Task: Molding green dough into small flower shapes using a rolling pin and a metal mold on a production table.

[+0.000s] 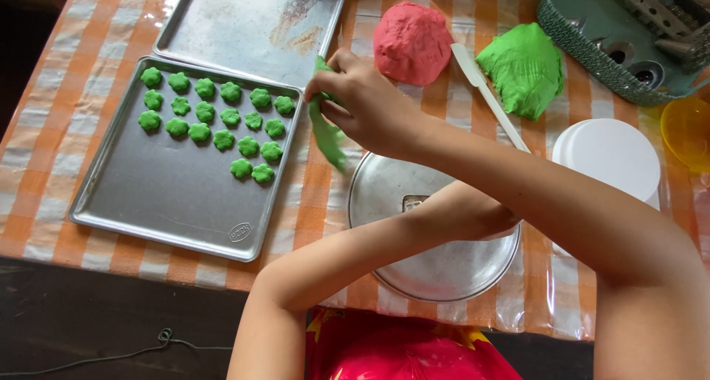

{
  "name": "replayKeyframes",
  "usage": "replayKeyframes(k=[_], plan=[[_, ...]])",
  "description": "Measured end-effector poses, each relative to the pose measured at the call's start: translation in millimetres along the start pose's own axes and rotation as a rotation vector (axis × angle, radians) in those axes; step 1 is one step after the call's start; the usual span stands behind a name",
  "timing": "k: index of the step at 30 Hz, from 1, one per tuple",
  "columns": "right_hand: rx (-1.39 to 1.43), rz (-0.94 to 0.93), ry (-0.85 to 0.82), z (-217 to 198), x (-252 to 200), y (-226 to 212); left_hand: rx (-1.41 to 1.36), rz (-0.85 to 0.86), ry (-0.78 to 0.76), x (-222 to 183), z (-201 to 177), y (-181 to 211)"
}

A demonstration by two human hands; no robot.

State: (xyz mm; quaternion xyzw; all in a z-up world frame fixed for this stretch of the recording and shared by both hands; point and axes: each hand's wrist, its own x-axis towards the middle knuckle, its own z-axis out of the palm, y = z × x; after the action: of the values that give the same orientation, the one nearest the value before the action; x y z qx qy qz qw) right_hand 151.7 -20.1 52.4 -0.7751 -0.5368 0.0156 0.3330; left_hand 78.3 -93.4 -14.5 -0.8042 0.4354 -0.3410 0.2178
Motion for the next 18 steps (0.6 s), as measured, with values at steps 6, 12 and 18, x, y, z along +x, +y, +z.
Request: replayKeyframes(k=[6,12,18], plan=[[0.102,-0.048,0.003,-15,12,-21,0.166,0.029,0.016,-2,-2,-2],[0.097,-0.058,0.057,-61,3,-44,-0.499,-0.251,0.27,1,49,48],[0.102,-0.054,0.112,-130,-46,-57,-0.49,-0.205,0.27,-2,44,45]])
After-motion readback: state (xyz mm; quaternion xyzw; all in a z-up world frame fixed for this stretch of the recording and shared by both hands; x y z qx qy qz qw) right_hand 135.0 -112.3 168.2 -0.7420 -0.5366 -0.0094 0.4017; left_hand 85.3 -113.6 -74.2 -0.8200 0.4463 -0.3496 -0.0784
